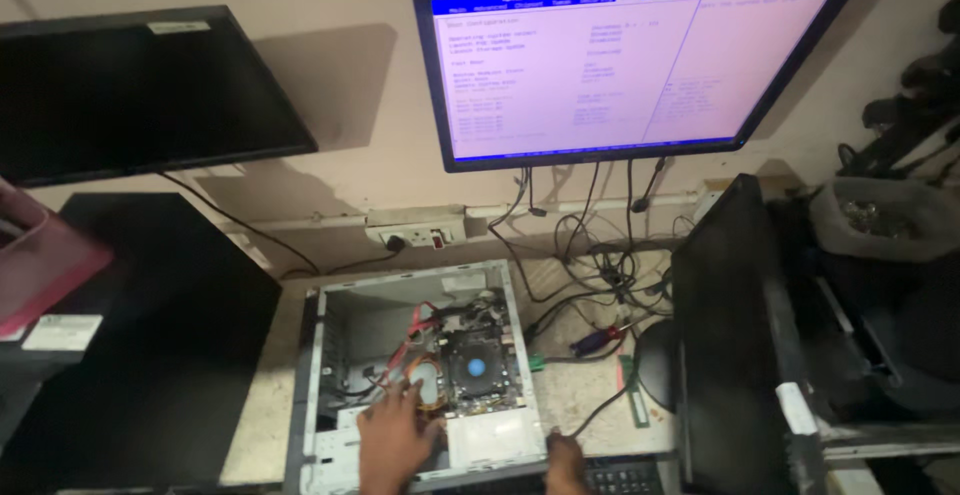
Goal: The person works on an open desktop computer tower on a repair bench. They first press keys on a keyboard while watching the monitor display a BIOS/diagnostic screen, then reach into the case to reposition cables and connectors and work on the fan and internal components by hand.
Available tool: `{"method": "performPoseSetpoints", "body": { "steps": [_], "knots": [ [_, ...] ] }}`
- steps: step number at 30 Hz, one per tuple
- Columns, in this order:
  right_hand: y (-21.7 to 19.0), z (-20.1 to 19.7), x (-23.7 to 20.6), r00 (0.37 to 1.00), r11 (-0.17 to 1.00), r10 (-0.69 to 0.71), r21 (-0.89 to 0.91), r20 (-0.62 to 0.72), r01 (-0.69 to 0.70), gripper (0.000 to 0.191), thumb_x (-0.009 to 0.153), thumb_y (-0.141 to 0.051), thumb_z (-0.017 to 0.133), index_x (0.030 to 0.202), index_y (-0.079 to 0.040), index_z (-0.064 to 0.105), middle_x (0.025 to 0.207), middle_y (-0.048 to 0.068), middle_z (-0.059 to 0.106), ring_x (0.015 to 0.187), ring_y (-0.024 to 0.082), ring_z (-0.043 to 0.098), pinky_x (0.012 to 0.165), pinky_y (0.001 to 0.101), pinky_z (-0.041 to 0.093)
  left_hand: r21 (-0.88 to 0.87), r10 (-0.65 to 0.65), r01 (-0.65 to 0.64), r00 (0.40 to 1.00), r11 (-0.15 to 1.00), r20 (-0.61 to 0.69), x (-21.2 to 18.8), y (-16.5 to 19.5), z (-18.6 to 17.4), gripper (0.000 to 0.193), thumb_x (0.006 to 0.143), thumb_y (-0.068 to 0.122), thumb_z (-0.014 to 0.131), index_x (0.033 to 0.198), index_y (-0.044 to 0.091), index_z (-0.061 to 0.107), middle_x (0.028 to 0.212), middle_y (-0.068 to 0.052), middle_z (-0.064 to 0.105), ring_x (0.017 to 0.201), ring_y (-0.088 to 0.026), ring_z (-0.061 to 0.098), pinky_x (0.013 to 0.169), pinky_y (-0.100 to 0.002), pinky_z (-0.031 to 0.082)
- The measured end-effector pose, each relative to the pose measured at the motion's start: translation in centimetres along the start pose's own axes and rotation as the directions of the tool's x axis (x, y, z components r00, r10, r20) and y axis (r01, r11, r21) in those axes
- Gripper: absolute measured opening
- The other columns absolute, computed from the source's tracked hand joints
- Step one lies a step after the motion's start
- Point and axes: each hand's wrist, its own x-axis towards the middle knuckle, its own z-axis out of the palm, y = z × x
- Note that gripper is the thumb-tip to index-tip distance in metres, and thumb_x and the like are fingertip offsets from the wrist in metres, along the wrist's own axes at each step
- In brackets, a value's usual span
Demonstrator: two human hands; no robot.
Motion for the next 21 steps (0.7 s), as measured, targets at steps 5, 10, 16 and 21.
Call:
{"method": "performPoseSetpoints", "body": {
  "steps": [5, 10, 16, 21],
  "knots": [
    [0.2, 1.3, -1.9, 0.994, 0.977, -0.034, 0.206, -0.103, 0.054, 0.047, 0.098, -0.040, 0.058, 0.092, 0.003, 0.078, 0.095, 0.024, 0.080, 0.089, 0.039, 0.074, 0.082, 0.0482, 0.054, 0.001, 0.029, -0.029, 1.000, 1.000, 0.008, -0.3, -2.2, 0.5, 0.084, 0.076, 0.057, 0.074, 0.147, 0.019, 0.050, 0.146, -0.010, 0.050, 0.131, -0.032, 0.049, 0.107, -0.055, 0.035],
    [-1.7, 0.3, -4.3, 0.925, 0.908, 0.310, 0.359, -0.221, -0.218, 0.056, 0.112, -0.044, 0.052, 0.101, 0.008, 0.073, 0.098, 0.030, 0.069, 0.092, 0.051, 0.062, 0.075, 0.0532, 0.045, -0.006, 0.076, -0.076, 0.996, 0.997, 0.050, -0.4, -3.8, -0.6, 0.081, 0.080, 0.054, 0.073, 0.148, 0.018, 0.049, 0.156, -0.012, 0.045, 0.131, -0.035, 0.047, 0.105, -0.059, 0.034],
    [-3.2, 0.5, -4.9, 0.982, 0.511, 0.068, 0.839, 0.176, -0.185, 0.038, 0.101, -0.026, 0.050, 0.115, 0.008, 0.060, 0.094, 0.019, 0.072, 0.088, 0.031, 0.073, 0.071, 0.0384, 0.058, -0.035, 0.147, -0.144, 0.986, 0.989, 0.077, -0.6, -5.2, -2.7, 0.076, 0.080, 0.047, 0.073, 0.146, 0.017, 0.051, 0.156, -0.012, 0.044, 0.131, -0.034, 0.046, 0.105, -0.060, 0.034],
    [-2.4, 1.7, -5.3, 0.992, 0.583, 0.020, 0.807, -0.128, 0.093, 0.029, 0.095, -0.004, 0.065, 0.116, 0.008, 0.048, 0.091, 0.019, 0.067, 0.079, 0.029, 0.068, 0.064, 0.0385, 0.053, -0.062, 0.143, -0.137, 0.984, 0.989, 0.106, -0.8, -5.8, -3.6, 0.066, 0.082, 0.045, 0.072, 0.138, 0.016, 0.055, 0.148, -0.012, 0.048, 0.130, -0.034, 0.048, 0.106, -0.060, 0.033]
  ]
}}
